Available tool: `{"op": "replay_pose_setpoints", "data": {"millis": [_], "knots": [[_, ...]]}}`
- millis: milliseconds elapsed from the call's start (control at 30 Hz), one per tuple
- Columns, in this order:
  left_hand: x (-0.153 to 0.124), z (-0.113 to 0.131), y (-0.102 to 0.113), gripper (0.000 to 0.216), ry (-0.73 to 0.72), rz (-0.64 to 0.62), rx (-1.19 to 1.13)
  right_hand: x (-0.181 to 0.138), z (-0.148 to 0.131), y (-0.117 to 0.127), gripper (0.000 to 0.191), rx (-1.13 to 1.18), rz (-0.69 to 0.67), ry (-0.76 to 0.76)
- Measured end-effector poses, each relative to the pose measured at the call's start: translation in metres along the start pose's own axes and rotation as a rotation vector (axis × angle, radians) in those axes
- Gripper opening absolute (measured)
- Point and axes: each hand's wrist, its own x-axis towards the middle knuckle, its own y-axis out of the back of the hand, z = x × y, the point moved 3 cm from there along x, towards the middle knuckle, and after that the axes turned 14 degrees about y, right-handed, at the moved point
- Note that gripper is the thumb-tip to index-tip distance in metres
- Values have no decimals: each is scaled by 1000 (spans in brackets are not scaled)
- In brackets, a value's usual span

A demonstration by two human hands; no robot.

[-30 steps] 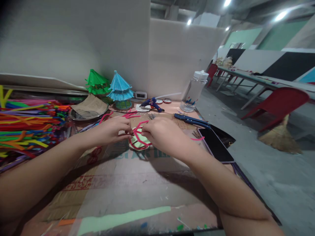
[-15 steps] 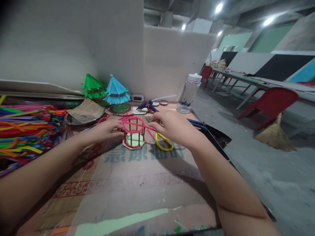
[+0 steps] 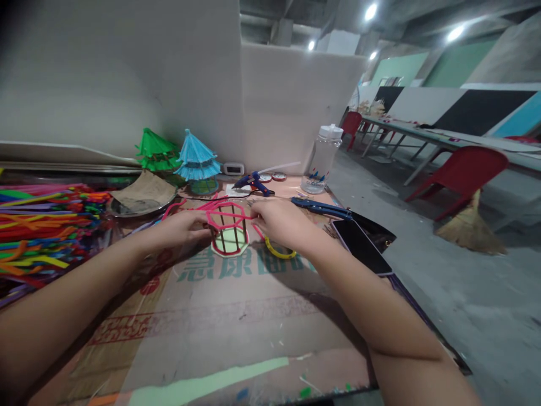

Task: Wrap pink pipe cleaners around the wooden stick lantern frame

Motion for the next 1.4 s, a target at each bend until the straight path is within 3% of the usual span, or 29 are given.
{"op": "replay_pose_setpoints", "data": {"millis": [100,200,267,333,500,1033,1233,1400], "knots": [[-3,-1,14,32,19,28,94,-2,2,2,14,8,42,6],[-12,5,38,34,47,246,192,-3,1,4,23,31,58,23],[-21,16,51,38,-6,382,188,-3,0,4,22,39,53,22],[-30,29,54,42,-89,440,213,-3,-1,3,17,38,49,14],[-38,47,43,42,-198,483,428,-2,-2,1,11,22,47,20],[-39,53,37,36,-145,494,581,-1,-2,1,12,-3,47,32],[-42,56,42,36,-134,482,527,-1,-4,1,13,2,44,41],[-47,56,54,35,-28,558,353,-1,-4,2,15,7,37,35]]}}
